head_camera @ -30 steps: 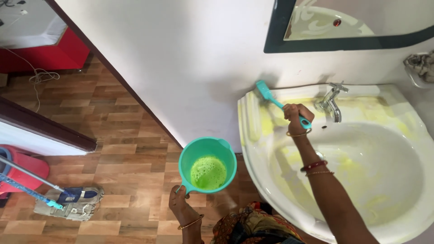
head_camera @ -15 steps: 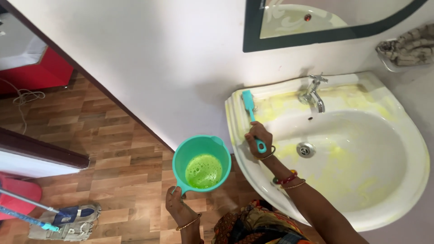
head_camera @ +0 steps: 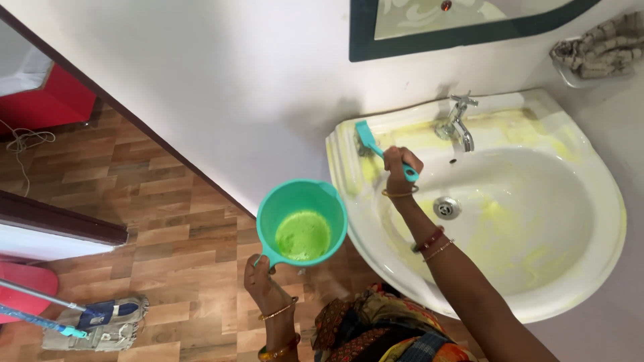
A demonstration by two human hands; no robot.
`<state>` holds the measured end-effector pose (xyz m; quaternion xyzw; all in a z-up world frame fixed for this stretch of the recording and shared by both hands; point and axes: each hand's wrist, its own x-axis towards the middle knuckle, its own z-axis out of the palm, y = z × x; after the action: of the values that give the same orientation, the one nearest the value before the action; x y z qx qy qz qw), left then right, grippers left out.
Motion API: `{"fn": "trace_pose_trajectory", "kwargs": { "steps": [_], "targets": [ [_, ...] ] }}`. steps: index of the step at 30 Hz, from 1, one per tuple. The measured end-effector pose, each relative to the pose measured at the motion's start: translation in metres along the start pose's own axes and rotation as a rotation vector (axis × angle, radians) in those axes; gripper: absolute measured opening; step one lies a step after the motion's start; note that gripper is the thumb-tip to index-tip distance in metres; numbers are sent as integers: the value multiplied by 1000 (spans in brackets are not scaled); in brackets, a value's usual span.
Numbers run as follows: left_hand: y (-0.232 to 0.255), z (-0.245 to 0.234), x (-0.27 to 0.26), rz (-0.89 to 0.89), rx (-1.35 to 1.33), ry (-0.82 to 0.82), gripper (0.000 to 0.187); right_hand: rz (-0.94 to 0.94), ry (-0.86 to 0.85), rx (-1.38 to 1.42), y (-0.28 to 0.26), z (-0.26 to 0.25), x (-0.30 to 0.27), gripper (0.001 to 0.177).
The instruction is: The person scrubs a white bathroom sink with a blue brush and yellow cleaning solution, repeatedly dipping the brush into a green cup and scrubbing the basin, faucet, and surrounding surfaces. The person occasionally rinses the brush under running water and continues scrubbing until the end of the clip.
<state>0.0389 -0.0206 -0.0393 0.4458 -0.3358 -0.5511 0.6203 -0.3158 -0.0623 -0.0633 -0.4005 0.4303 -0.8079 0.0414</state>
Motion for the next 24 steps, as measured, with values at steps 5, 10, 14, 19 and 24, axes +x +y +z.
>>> {"fn": "trace_pose_trajectory", "kwargs": {
  "steps": [5,10,14,19,24],
  "targets": [
    [5,15,6,0,-32,-75,21,334,93,214,-59,-14,6,40],
    [9,48,19,9,54,-155,24,197,-103,130,-81,-35,-16,41],
    [-1,92,40,45,46,-198,25,-33,-169,-427,-27,-71,18,36],
    [-8,160,56,-27,-80,-237,27,-134,109,-85,-8,-126,67,35],
    [-27,207,64,-73,-194,-328,27,107,87,258,-33,-101,17,36]
  ]
}}
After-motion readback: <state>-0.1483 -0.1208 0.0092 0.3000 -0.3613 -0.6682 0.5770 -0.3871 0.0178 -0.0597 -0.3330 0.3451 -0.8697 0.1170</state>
